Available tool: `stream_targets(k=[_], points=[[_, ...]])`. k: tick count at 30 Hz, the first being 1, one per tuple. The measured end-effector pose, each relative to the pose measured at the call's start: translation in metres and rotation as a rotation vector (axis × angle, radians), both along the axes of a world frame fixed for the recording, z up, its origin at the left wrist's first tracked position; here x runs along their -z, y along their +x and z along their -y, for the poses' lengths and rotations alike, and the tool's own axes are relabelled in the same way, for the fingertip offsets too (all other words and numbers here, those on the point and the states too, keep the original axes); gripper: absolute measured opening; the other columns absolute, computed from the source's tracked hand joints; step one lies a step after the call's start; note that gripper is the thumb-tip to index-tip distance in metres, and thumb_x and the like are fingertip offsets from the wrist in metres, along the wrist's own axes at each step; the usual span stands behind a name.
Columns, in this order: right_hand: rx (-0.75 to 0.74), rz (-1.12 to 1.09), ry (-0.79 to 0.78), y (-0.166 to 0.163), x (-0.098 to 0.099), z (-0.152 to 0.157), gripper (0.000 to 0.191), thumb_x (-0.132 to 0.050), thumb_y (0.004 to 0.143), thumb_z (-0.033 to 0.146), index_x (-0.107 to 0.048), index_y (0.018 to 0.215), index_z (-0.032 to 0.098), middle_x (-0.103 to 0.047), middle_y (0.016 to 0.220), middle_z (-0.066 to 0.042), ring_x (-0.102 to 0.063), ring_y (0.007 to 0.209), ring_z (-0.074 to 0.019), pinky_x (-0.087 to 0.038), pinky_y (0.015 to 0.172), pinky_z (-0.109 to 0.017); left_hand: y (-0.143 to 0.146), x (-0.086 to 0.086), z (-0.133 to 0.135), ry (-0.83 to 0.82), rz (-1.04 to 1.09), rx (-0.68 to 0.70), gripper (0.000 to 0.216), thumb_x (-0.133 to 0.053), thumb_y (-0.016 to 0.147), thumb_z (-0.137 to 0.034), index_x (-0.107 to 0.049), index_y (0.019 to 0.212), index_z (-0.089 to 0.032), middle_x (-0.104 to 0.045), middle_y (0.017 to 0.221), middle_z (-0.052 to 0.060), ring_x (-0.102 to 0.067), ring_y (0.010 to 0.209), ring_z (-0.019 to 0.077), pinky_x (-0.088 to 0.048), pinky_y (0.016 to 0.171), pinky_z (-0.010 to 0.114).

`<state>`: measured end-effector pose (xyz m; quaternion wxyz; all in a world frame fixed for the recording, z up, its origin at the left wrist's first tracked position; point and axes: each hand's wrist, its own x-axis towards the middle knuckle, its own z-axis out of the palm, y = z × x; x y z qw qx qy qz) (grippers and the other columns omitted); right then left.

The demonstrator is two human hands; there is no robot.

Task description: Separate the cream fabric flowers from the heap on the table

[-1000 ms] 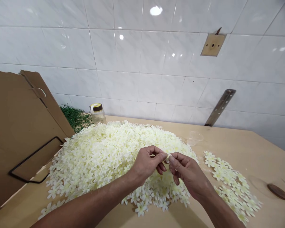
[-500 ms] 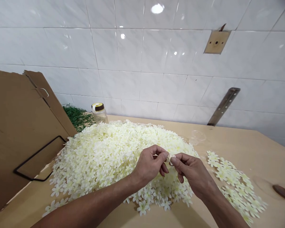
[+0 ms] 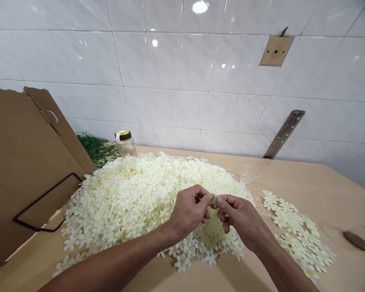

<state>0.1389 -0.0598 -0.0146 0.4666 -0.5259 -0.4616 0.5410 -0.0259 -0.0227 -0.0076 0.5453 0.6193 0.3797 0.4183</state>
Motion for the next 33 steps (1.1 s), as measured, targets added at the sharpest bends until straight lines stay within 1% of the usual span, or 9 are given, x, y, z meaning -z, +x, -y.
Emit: stream_targets(k=[3, 7, 12, 15, 21, 26, 28, 31, 33], points=[[0.012, -0.01, 0.032, 0.001, 0.002, 0.0, 0.038, -0.077, 0.075, 0.053, -0.069, 0.072, 0.016, -0.046, 0.052, 0.004, -0.04, 0.046, -0.0095, -0.04, 0.043, -0.023, 0.0, -0.003, 0.003, 0.013, 0.005, 0.008, 0.03, -0.062, 0.087, -0.045, -0.062, 0.078, -0.016, -0.058, 0.051, 0.0, -0.056, 0.044, 0.0119, -0.047, 0.043, 0.022], [0.03, 0.014, 0.124, 0.003, 0.004, 0.001, 0.035, -0.076, 0.077, 0.051, -0.068, 0.075, 0.017, -0.044, 0.052, 0.005, -0.041, 0.044, -0.0099, -0.039, 0.043, -0.024, 0.001, -0.004, 0.003, -0.083, 0.098, 0.094, 0.034, -0.061, 0.087, -0.049, -0.058, 0.078, -0.016, -0.056, 0.048, -0.001, -0.054, 0.04, 0.0115, -0.046, 0.042, 0.022], [-0.005, 0.087, 0.194, 0.001, 0.0, 0.004, 0.038, -0.065, 0.087, 0.054, -0.058, 0.073, 0.019, -0.045, 0.051, 0.006, -0.043, 0.041, -0.0097, -0.036, 0.044, -0.023, 0.002, 0.0, -0.002, -0.218, 0.205, 0.193, 0.038, -0.063, 0.084, -0.052, -0.059, 0.08, -0.015, -0.061, 0.067, 0.001, -0.062, 0.049, 0.0135, -0.047, 0.042, 0.023], [-0.024, 0.124, 0.207, -0.001, -0.001, 0.005, 0.04, -0.059, 0.091, 0.054, -0.053, 0.071, 0.02, -0.047, 0.051, 0.006, -0.043, 0.04, -0.0094, -0.034, 0.044, -0.023, 0.002, 0.0, -0.003, -0.272, 0.223, 0.228, 0.039, -0.064, 0.084, -0.051, -0.06, 0.078, -0.014, -0.062, 0.071, 0.003, -0.062, 0.051, 0.0131, -0.048, 0.043, 0.024], [-0.035, 0.061, 0.162, -0.006, -0.002, 0.005, 0.046, -0.053, 0.092, 0.061, -0.052, 0.07, 0.02, -0.054, 0.059, 0.002, -0.043, 0.04, -0.0091, -0.034, 0.04, -0.023, 0.0, -0.006, -0.003, -0.365, 0.232, 0.263, 0.038, -0.07, 0.08, -0.049, -0.06, 0.075, -0.013, -0.064, 0.072, 0.005, -0.061, 0.051, 0.0114, -0.047, 0.046, 0.023], [0.04, 0.014, 0.121, -0.009, -0.001, 0.005, 0.049, -0.06, 0.085, 0.065, -0.052, 0.066, 0.02, -0.039, 0.051, 0.006, -0.034, 0.041, -0.0082, -0.038, 0.037, -0.022, -0.001, -0.013, -0.003, -0.461, 0.271, 0.271, 0.039, -0.076, 0.074, -0.05, -0.06, 0.076, -0.014, -0.063, 0.074, 0.003, -0.061, 0.052, 0.0107, -0.045, 0.047, 0.022], [0.054, 0.006, 0.09, -0.009, 0.0, 0.004, 0.05, -0.063, 0.082, 0.066, -0.053, 0.065, 0.02, -0.036, 0.05, 0.007, -0.033, 0.042, -0.0082, -0.039, 0.037, -0.022, -0.002, -0.014, -0.003, -0.493, 0.283, 0.282, 0.04, -0.077, 0.072, -0.05, -0.06, 0.076, -0.014, -0.063, 0.073, 0.003, -0.06, 0.051, 0.0101, -0.044, 0.047, 0.022], [0.048, -0.015, 0.044, -0.008, 0.001, 0.004, 0.05, -0.066, 0.079, 0.066, -0.055, 0.065, 0.019, -0.039, 0.051, 0.006, -0.034, 0.04, -0.0079, -0.04, 0.036, -0.023, -0.002, -0.014, -0.004, -0.502, 0.282, 0.272, 0.039, -0.08, 0.07, -0.048, -0.061, 0.075, -0.014, -0.061, 0.066, 0.001, -0.059, 0.05, 0.0097, -0.042, 0.046, 0.021], [0.012, -0.054, 0.036, -0.007, 0.0, 0.004, 0.051, -0.066, 0.079, 0.066, -0.057, 0.065, 0.018, -0.046, 0.055, 0.003, -0.038, 0.042, -0.0084, -0.043, 0.039, -0.024, -0.002, -0.012, -0.005, -0.49, 0.285, 0.236, 0.037, -0.08, 0.071, -0.045, -0.06, 0.074, -0.014, -0.059, 0.061, 0.0, -0.057, 0.049, 0.0094, -0.041, 0.045, 0.021]])
